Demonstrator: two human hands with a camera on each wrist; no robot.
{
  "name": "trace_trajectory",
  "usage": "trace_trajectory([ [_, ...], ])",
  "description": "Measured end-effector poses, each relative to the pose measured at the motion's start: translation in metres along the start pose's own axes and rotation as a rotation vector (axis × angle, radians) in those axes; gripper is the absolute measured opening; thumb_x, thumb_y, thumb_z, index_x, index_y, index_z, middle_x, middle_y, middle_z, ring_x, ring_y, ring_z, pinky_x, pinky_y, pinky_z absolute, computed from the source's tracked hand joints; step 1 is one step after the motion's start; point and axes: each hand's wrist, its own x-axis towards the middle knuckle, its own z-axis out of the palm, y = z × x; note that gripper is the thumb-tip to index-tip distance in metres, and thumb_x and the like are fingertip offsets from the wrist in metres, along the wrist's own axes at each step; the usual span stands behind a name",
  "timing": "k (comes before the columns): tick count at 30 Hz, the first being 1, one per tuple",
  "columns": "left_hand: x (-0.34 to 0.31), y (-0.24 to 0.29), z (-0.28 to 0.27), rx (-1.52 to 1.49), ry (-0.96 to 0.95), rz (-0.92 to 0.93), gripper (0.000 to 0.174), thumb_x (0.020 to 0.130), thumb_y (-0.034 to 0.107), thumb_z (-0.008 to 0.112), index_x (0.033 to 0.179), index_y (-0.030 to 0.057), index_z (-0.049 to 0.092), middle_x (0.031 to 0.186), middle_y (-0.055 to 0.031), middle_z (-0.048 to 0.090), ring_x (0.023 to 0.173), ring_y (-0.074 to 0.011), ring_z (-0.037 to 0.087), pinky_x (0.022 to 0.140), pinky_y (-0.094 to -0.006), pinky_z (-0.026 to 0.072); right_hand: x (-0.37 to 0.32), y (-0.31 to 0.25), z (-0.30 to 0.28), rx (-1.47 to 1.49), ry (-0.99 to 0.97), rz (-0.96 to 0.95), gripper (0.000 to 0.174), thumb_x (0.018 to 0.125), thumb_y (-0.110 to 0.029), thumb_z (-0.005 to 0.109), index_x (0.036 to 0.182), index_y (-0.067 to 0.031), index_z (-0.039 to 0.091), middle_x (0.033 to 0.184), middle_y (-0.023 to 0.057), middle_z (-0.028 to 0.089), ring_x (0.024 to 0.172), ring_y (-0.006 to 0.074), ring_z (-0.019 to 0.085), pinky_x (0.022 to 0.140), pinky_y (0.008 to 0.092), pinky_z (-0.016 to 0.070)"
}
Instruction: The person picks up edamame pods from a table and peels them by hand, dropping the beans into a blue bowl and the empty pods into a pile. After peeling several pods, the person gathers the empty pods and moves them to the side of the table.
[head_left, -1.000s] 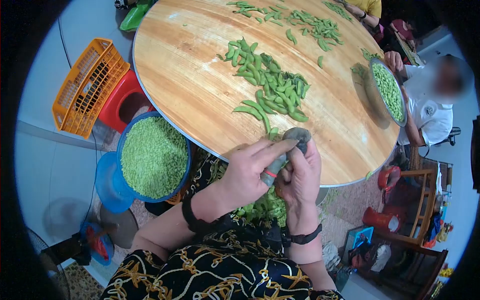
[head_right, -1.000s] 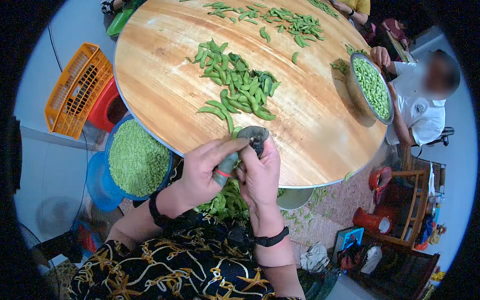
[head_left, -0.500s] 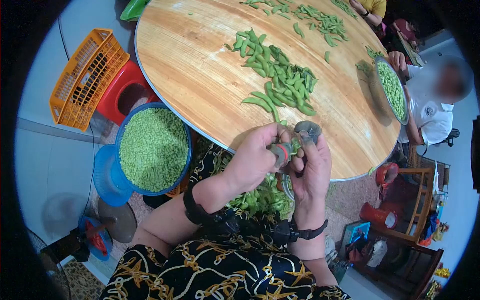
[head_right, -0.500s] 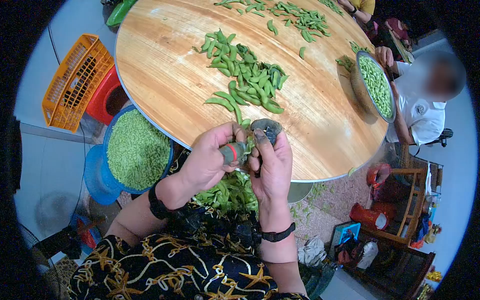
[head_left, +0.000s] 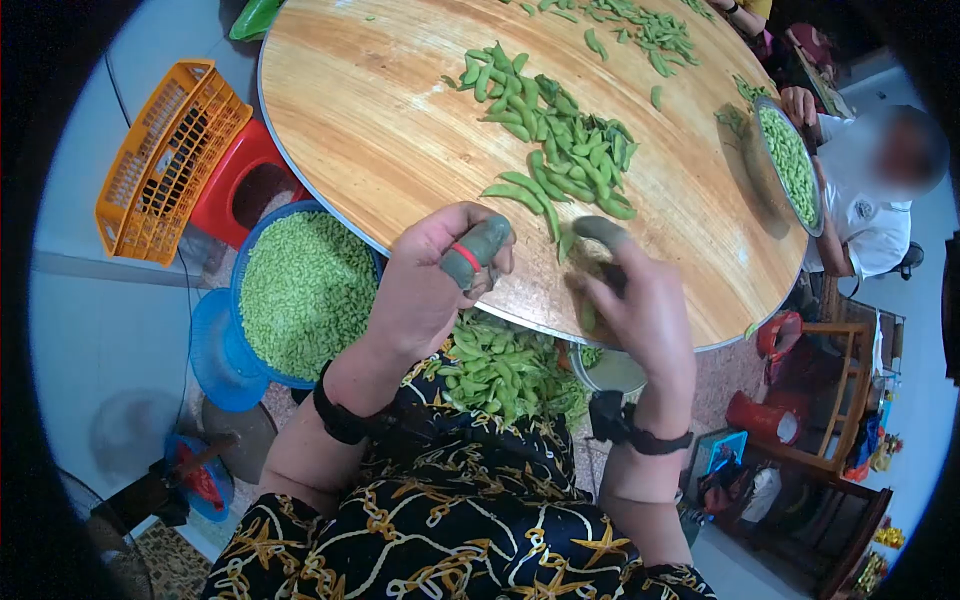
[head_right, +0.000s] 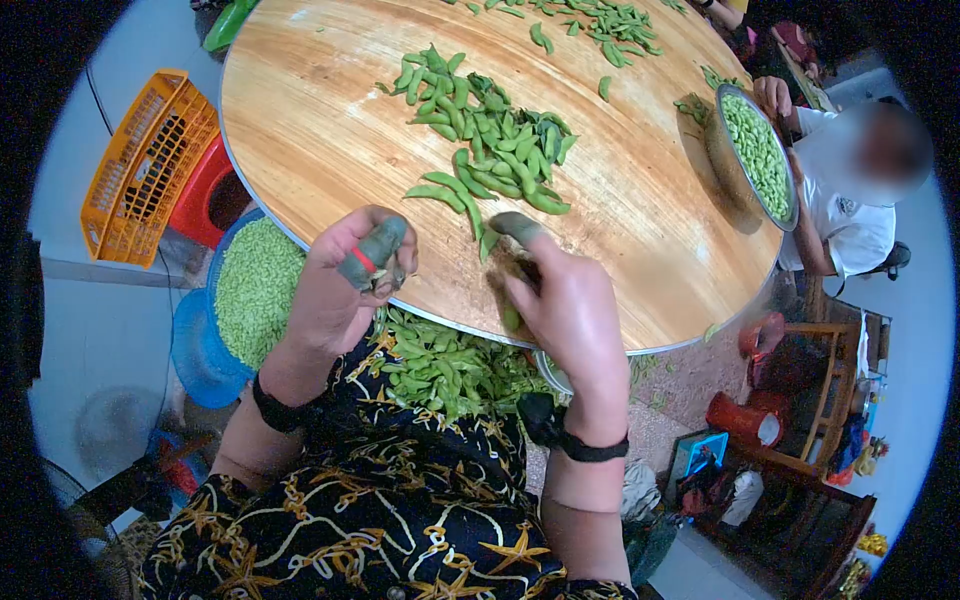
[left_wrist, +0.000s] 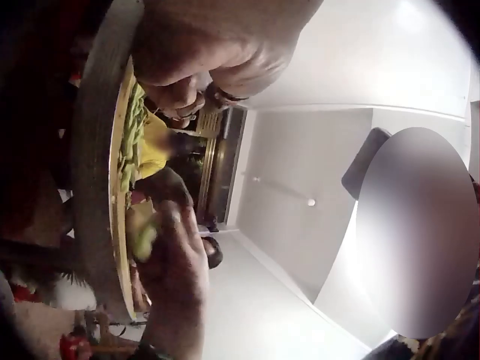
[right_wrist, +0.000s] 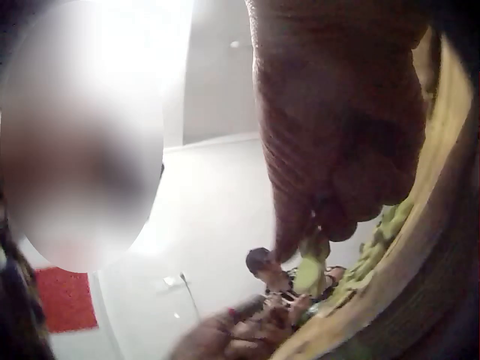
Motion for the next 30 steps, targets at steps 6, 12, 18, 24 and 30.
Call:
trace_trajectory([
  [6, 0.0, 0.007, 0.009, 0.028, -0.017, -0.071, 0.039, 0.073, 0.001, 0.054, 0.112, 0.0008, 0.05, 0.083, -0.0023, 0.054, 0.063, -0.0036, 0.044, 0.052, -0.013, 0.0328, 0.013, 0.006, 0.024, -0.37, 0.259, -0.175, 0.016, 0.076, -0.015, 0.064, 0.088, -0.0064, 0.06, 0.065, 0.0153, 0.06, 0.058, 0.0256, 0.061, 0.052, 0.034, 0.0464],
  [12, 0.002, 0.005, 0.023, 0.095, 0.009, -0.192, 0.026, 0.088, 0.008, 0.049, 0.113, 0.0063, 0.055, 0.08, 0.0059, 0.05, 0.062, -0.0011, 0.04, 0.053, -0.0138, 0.0324, -0.019, 0.012, 0.001, 0.479, -0.394, -0.05, 0.018, 0.076, -0.017, 0.068, 0.082, -0.0013, 0.062, 0.056, 0.0051, 0.055, 0.053, 0.0088, 0.054, 0.049, 0.026, 0.0408],
  [18, 0.011, 0.006, 0.024, 0.143, 0.176, -0.041, 0.027, 0.084, 0.002, 0.051, 0.109, 0.0092, 0.057, 0.078, 0.008, 0.046, 0.064, -0.0014, 0.041, 0.055, -0.014, 0.0328, 0.018, -0.009, 0.022, -0.207, 0.285, -0.091, 0.026, 0.075, -0.023, 0.066, 0.083, -0.0014, 0.055, 0.06, 0.0168, 0.059, 0.057, 0.0318, 0.059, 0.051, 0.0398, 0.0457],
  [24, 0.01, -0.002, 0.028, 1.24, 0.015, 0.468, 0.031, 0.078, -0.003, 0.056, 0.109, 0.0019, 0.057, 0.08, -0.0061, 0.053, 0.069, -0.0167, 0.053, 0.06, -0.0256, 0.0437, 0.017, 0.002, 0.033, -0.254, 0.35, -0.204, 0.014, 0.076, -0.014, 0.06, 0.079, -0.0021, 0.053, 0.056, 0.0174, 0.056, 0.051, 0.029, 0.058, 0.048, 0.0386, 0.0451],
  [30, 0.01, -0.007, 0.036, 1.079, -0.02, 0.18, 0.019, 0.078, 0.003, 0.06, 0.097, 0.0013, 0.059, 0.08, -0.006, 0.061, 0.07, -0.0129, 0.058, 0.06, -0.0255, 0.045, -0.009, 0.003, 0.026, 0.679, 0.192, -0.049, 0.017, 0.086, -0.015, 0.056, 0.091, 0.0008, 0.055, 0.071, 0.0038, 0.058, 0.062, 0.0111, 0.05, 0.061, 0.0239, 0.0424],
])
